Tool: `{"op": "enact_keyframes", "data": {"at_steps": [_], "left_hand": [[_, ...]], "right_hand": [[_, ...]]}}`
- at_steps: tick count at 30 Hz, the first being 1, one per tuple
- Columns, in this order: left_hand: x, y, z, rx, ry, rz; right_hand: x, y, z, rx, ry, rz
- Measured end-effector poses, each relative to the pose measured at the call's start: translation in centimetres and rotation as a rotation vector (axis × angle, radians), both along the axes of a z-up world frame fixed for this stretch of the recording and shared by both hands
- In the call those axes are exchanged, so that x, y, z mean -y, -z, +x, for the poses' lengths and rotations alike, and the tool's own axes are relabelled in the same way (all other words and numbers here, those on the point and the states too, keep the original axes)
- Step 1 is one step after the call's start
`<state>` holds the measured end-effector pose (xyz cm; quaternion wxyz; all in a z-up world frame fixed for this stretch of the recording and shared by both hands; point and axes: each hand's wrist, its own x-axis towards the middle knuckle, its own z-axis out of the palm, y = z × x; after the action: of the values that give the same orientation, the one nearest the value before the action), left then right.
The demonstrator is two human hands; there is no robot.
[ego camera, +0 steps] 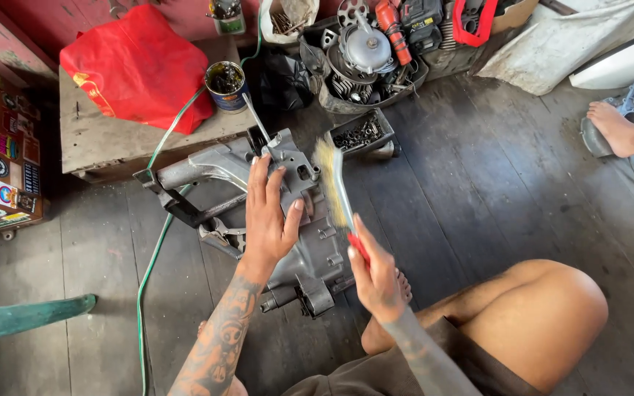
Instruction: Cleaning a motorcycle engine casing using a wire brush and a scraping tool.
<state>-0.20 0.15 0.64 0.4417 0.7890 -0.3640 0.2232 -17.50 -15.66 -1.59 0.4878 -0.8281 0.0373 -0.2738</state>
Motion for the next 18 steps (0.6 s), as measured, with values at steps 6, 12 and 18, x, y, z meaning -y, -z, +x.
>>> {"op": "enact_keyframes", "data": {"at_steps": [6, 12, 18], "left_hand": [[0.1, 0.1, -0.1, 0.000, 0.012, -0.010], [-0.4, -0.6, -1.0, -0.044, 0.001, 0.054], [-1.0, -2.4, -1.5, -0.150, 0.010, 0.115]], "right_hand": [[2.1, 2.9, -5.7, -0.181, 0.032, 0.185], [2.5, -0.3, 1.1, -0.111, -0.201, 0.761], [2.2, 0.8, -4.5, -0.259, -0.227, 0.757]]}}
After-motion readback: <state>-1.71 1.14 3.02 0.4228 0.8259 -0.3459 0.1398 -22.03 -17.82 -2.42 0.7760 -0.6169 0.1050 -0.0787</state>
